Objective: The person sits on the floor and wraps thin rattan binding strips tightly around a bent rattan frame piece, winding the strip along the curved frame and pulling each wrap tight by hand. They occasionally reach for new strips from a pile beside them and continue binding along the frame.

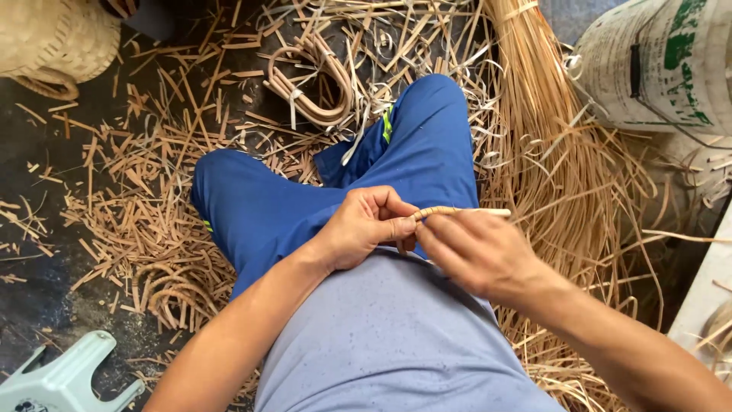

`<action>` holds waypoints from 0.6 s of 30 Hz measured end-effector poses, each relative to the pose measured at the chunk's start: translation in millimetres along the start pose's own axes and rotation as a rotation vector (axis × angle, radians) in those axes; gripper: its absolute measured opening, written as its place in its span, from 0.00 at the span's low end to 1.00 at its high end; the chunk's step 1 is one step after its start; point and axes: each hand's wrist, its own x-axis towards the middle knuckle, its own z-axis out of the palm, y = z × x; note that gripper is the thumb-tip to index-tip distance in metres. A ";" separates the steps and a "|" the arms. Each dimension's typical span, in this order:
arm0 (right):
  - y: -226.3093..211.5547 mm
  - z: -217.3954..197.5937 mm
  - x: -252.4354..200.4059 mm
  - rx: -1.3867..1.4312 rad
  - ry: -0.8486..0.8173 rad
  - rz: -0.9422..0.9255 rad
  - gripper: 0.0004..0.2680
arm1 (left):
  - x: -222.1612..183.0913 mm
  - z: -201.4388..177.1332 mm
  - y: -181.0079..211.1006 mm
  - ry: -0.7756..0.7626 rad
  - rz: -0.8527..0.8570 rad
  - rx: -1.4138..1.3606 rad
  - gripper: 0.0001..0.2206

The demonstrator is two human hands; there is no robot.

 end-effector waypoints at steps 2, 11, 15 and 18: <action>-3.1 9.8 6.4 0.057 0.086 -0.131 0.12 | -7.9 0.3 -3.0 0.057 0.078 0.030 0.05; -5.0 9.8 61.9 0.187 0.342 -0.189 0.09 | -63.1 50.1 102.9 0.360 0.428 0.969 0.05; -0.7 30.7 51.4 0.255 0.348 -0.153 0.10 | -44.2 8.7 68.1 0.334 0.215 0.685 0.06; 4.5 40.3 44.0 0.260 0.330 -0.097 0.09 | -27.0 -9.7 48.5 0.188 0.225 0.245 0.06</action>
